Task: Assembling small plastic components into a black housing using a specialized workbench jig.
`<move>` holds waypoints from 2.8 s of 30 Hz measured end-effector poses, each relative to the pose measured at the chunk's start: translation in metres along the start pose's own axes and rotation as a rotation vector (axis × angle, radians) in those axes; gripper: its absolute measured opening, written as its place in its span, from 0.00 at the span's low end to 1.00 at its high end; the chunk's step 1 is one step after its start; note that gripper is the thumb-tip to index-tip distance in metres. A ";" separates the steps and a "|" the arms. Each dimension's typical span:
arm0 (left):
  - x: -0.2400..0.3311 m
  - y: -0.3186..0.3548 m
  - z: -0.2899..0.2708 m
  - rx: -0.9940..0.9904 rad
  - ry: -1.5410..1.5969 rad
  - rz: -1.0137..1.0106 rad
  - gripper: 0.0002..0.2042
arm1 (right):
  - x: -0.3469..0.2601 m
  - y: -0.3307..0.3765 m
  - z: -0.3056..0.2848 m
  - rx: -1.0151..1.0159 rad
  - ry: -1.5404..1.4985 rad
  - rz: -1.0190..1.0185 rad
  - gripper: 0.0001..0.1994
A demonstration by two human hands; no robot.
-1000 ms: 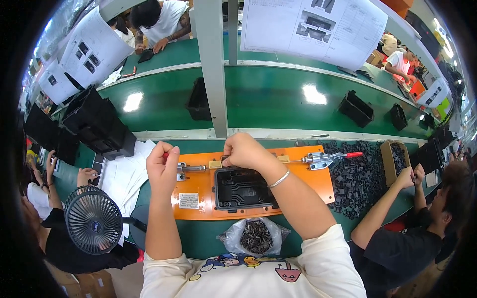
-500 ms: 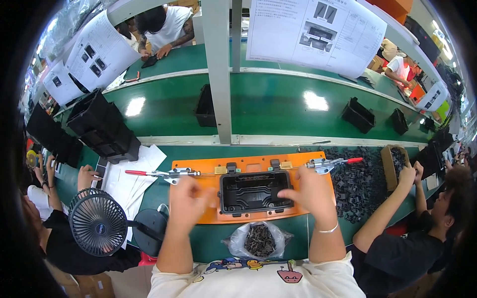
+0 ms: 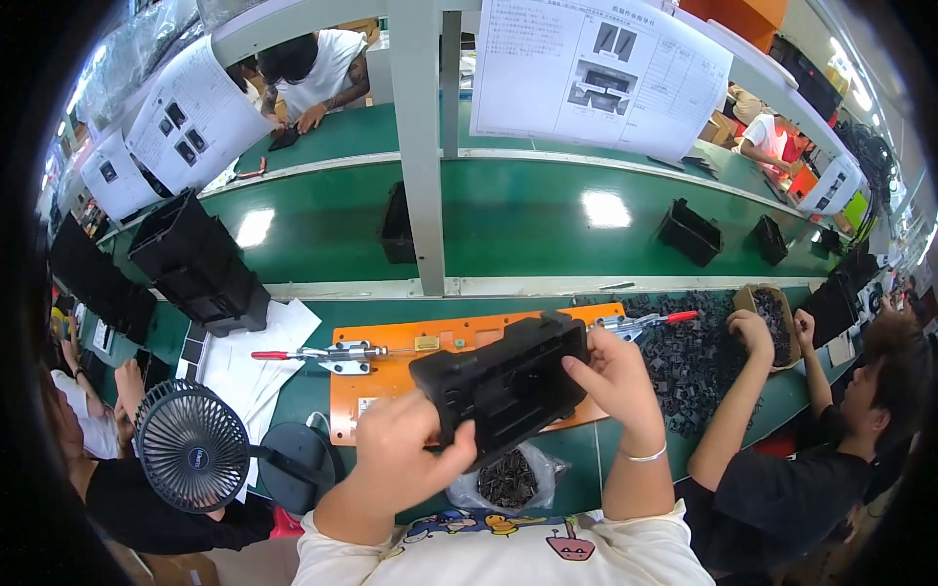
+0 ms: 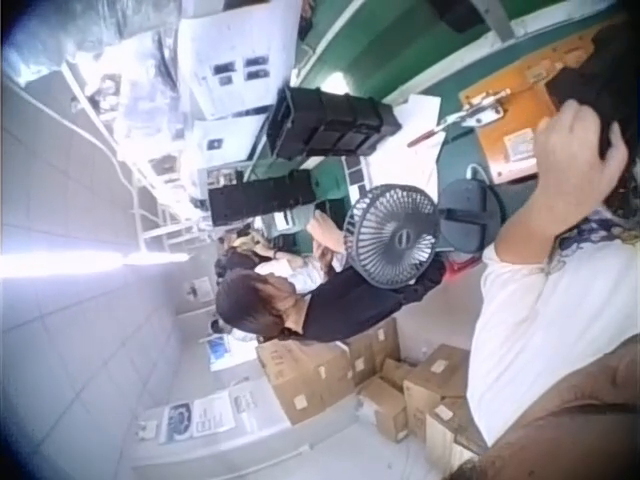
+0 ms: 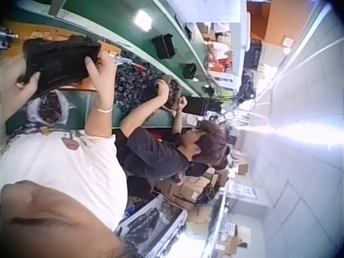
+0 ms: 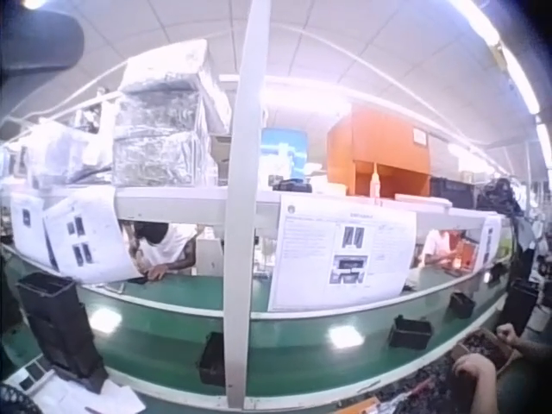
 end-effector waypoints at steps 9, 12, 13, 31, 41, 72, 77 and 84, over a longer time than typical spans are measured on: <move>0.008 0.011 -0.004 0.025 -0.028 0.024 0.14 | -0.010 0.004 0.009 0.013 -0.084 -0.066 0.05; -0.011 0.008 -0.003 0.032 -0.056 -0.014 0.14 | -0.025 0.020 -0.008 0.122 0.005 -0.161 0.08; -0.020 0.005 0.001 0.028 -0.082 -0.031 0.15 | -0.034 0.029 -0.017 0.166 0.079 -0.233 0.11; -0.098 0.008 0.040 -0.118 0.165 -0.361 0.11 | -0.103 0.012 0.010 0.238 0.516 -0.314 0.13; -0.182 -0.075 -0.039 -0.022 -0.080 -0.360 0.10 | 0.068 -0.117 -0.181 0.558 -0.144 0.296 0.09; -0.097 0.000 -0.101 0.211 -0.372 -0.327 0.17 | -0.065 -0.027 0.005 0.014 1.064 -0.428 0.27; -0.015 0.031 -0.060 -0.005 -0.367 0.121 0.15 | -0.104 0.011 0.067 0.030 1.114 -0.734 0.20; -0.034 0.016 -0.001 -0.126 -0.210 0.255 0.15 | -0.071 0.039 0.064 0.065 1.091 -0.664 0.07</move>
Point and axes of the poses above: each hand's wrist, its own y-axis away from the middle knuckle, its own z-axis out of the palm, x = y × z, the point moved 8 cm from there along -y, towards the middle knuckle, and after that the axes turned 14 degrees about -x, right-handed, at the moved point
